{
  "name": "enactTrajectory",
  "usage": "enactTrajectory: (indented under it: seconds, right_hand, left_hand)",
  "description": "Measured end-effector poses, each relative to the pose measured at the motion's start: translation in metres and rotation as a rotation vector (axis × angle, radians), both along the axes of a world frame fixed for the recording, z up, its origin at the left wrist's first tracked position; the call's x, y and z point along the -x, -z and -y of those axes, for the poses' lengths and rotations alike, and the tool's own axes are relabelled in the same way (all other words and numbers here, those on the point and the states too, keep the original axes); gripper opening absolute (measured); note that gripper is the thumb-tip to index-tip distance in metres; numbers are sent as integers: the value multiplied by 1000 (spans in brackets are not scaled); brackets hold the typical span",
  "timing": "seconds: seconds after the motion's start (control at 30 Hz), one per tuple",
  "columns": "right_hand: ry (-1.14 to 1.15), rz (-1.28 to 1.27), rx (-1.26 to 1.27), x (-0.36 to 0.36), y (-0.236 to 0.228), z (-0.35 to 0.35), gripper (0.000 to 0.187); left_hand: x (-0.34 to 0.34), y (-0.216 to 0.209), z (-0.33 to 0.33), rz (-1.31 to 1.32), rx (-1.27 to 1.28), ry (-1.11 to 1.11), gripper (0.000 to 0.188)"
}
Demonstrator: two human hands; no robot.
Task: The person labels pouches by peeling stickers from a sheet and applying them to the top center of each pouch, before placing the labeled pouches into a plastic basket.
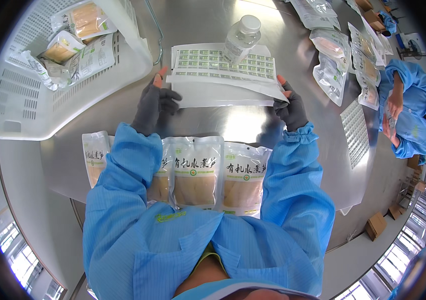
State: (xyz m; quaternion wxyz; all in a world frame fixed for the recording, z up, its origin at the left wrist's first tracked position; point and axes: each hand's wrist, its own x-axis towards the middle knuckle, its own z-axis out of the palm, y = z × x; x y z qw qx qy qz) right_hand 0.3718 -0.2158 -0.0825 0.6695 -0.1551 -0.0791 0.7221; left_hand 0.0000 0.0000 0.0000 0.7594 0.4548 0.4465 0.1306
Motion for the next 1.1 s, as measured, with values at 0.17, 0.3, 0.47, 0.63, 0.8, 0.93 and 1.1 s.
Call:
enactTrajectory:
  seconds: [0.17,0.3,0.47,0.63,0.8,0.93,1.1]
  right_hand:
    - [203,422,524,24,-54,-10,43]
    - [212,806,530,18,-41,-14,39]
    - [127,894,466,15,-39,-27,46]
    - [184,965,457,13,-36,-29,42]
    - [173,1040,533,10,-34,-28,39]
    - [192,1280,611,10,-35,-35,31]
    - [329,1606,605,11,-22,-31,31]
  left_hand:
    - [-23,43,-27,366,202,-113,53]
    - [-31,51,-33,244,86,44,41]
    - [-31,49,-39,167,60,98,40]
    - [-38,41,-31,144,-51,24,42]
    - [-38,53,-34,80,-160,-10,34]
    - [-38,63,-42,-14,-263,-24,25]
    - [-48,55,-36,-93,-386,3,20]
